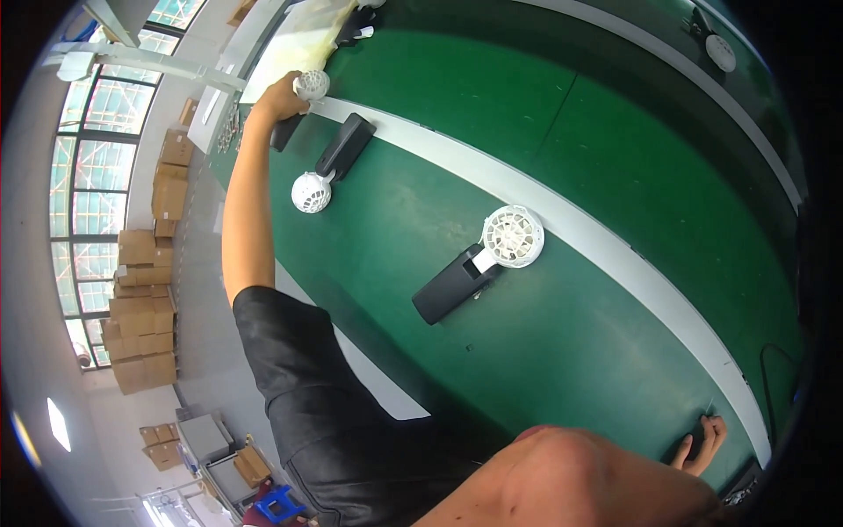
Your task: Assembling small electronic components and plastic parts at a factory workstation.
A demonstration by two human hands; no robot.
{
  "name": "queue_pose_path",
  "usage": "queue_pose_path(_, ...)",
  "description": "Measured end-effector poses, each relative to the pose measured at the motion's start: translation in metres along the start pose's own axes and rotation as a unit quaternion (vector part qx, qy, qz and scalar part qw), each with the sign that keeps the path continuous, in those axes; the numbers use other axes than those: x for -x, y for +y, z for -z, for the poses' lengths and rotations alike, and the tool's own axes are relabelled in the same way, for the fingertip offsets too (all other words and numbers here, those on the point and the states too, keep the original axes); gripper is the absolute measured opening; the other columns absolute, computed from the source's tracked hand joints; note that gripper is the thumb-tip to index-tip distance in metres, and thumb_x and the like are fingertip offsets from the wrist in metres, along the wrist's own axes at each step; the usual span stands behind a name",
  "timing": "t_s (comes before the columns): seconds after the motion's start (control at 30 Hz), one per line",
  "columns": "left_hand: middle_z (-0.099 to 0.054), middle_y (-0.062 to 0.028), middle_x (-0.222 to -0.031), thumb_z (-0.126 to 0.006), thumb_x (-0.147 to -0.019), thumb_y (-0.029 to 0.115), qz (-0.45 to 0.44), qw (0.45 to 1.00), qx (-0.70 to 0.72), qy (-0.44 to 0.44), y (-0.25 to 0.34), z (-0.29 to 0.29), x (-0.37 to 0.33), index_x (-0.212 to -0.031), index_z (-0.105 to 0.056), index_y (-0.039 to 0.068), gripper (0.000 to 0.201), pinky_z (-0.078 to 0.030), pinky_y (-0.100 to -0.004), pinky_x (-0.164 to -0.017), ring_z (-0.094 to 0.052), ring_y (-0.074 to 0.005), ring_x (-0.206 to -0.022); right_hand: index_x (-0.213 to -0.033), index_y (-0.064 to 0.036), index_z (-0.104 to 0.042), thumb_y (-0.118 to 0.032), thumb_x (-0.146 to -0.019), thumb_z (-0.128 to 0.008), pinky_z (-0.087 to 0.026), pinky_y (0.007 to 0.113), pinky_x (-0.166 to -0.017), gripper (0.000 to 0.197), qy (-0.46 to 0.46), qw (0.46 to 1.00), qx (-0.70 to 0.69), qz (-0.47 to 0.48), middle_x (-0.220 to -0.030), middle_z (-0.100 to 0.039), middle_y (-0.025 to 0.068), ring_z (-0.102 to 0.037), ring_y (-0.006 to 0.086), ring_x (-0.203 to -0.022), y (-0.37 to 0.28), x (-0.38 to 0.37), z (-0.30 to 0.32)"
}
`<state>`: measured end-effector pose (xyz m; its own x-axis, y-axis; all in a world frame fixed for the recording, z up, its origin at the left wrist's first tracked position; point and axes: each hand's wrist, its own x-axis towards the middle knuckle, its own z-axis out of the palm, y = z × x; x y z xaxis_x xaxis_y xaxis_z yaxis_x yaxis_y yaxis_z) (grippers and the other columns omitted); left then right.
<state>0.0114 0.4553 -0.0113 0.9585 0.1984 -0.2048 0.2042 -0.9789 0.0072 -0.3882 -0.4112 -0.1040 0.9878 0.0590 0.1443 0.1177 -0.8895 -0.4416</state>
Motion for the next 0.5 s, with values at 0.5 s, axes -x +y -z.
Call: queue_pose_path(0.5, -0.061, -0.0266, -0.136, -0.06, -0.09, 0.058, 0.131, 0.98, 0.037, 0.143, 0.085, -0.066, -0.185, -0.143, -0.052, 0.004, 0.077, -0.044, -0.048, -0.11, -0.057, -0.0378, -0.131, -0.118, 0.0053, -0.055, -0.012, -0.092, -0.054, -0.036, 0.046, -0.105, 0.031, 0.012, 0.999, 0.002, -0.034, -0.122, -0.049, 0.0232, -0.048, 0.0393, -0.116, -0.018, -0.001, -0.001)
